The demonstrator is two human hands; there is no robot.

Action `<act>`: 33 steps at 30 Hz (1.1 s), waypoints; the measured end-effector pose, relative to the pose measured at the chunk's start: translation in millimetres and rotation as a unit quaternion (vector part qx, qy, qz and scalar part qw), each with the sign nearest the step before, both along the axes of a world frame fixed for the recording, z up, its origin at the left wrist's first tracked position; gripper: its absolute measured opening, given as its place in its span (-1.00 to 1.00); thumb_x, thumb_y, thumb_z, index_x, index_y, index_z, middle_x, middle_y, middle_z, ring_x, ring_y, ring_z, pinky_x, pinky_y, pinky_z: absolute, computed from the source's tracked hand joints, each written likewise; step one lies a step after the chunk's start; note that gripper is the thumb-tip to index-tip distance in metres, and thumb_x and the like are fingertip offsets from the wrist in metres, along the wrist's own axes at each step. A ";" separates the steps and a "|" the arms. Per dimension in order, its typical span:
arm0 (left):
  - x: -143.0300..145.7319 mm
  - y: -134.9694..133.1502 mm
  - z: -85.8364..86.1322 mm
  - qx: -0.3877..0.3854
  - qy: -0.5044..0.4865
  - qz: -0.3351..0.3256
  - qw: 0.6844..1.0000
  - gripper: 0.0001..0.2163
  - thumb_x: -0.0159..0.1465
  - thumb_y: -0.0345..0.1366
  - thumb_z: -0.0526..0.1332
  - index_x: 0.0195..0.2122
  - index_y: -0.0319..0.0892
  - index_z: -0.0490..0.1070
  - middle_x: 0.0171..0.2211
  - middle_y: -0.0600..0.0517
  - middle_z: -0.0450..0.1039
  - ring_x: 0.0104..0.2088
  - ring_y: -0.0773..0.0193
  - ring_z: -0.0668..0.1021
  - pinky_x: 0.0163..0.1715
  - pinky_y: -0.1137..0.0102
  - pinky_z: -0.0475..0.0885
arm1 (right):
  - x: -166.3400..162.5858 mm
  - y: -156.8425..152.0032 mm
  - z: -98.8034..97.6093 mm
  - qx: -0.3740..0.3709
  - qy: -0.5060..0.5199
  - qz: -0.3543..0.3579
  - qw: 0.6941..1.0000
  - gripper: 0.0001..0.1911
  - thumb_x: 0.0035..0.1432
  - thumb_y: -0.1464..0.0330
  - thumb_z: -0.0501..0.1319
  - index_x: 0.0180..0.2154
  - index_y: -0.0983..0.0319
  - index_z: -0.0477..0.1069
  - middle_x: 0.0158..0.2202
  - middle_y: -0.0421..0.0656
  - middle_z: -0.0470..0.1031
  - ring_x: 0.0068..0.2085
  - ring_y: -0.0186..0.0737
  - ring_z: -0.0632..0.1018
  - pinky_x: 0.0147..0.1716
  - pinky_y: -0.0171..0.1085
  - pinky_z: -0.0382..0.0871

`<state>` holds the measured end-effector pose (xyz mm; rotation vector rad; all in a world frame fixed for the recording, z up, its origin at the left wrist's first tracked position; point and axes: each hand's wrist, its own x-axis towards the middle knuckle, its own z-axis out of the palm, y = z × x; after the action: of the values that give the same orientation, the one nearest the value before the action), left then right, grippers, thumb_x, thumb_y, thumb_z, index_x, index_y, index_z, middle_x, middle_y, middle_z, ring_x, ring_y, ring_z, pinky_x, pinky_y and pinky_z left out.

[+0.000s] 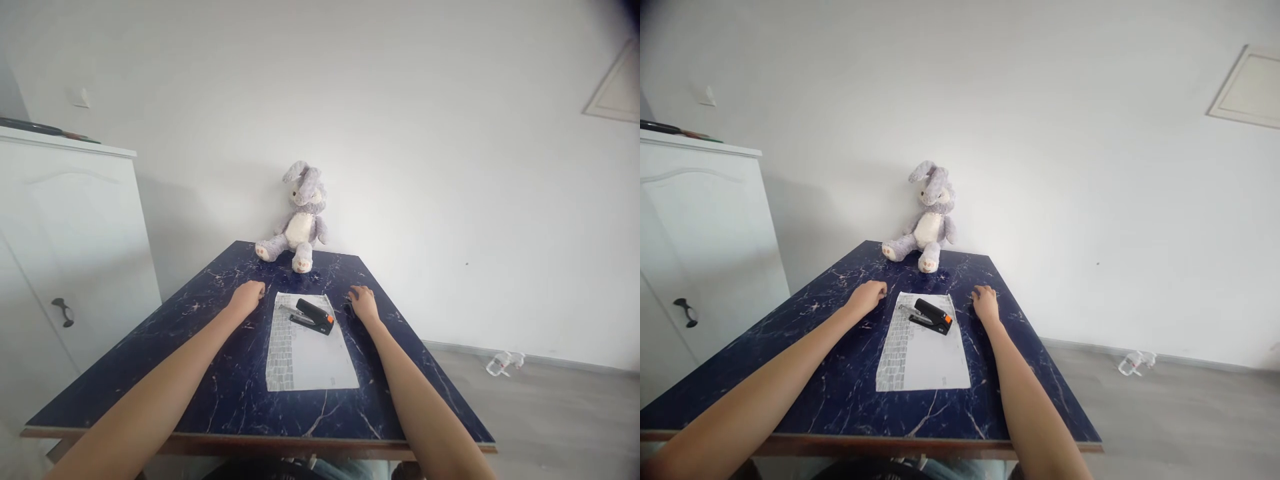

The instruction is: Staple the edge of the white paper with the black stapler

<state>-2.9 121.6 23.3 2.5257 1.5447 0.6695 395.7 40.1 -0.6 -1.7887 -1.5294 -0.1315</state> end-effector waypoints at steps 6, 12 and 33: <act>22.2 -16.7 3.8 -0.079 -0.275 -0.170 0.943 -0.78 0.32 -0.21 0.17 -0.10 -0.18 0.47 -0.38 0.01 0.53 -0.41 0.23 0.60 -0.30 0.35 0.51 | -39.3 -17.4 24.1 0.052 0.011 0.113 0.992 -0.68 0.30 0.28 0.06 -0.19 0.21 0.58 -0.11 -0.02 0.54 -0.08 -0.05 0.53 -0.03 -0.11 0.41; 38.0 -33.5 5.1 -0.149 -0.318 -0.211 0.912 -0.69 0.32 -0.06 0.19 -0.16 -0.21 0.53 -0.37 -0.04 0.57 -0.46 0.26 0.57 -0.42 0.39 0.48 | -104.5 -44.4 35.7 -0.067 -0.010 0.366 0.928 -0.31 0.17 0.14 0.33 0.29 0.13 0.26 0.15 -0.01 0.46 0.02 -0.02 0.54 -0.05 -0.12 0.45; 40.2 -49.3 13.5 -0.113 -0.168 -0.245 0.948 -0.86 0.11 -0.31 0.39 -0.29 -0.10 0.69 -0.29 0.01 0.67 -0.31 0.14 0.63 -0.28 0.38 0.41 | -112.5 -49.7 40.7 -0.116 -0.050 0.413 0.902 -0.51 0.25 0.30 0.27 0.20 0.14 0.30 -0.05 -0.09 0.56 -0.15 -0.13 0.56 -0.20 -0.23 0.37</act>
<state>37.3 72.2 36.8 2.3262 0.7871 0.7432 283.2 -9.6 40.1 -1.1599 -2.3238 0.3951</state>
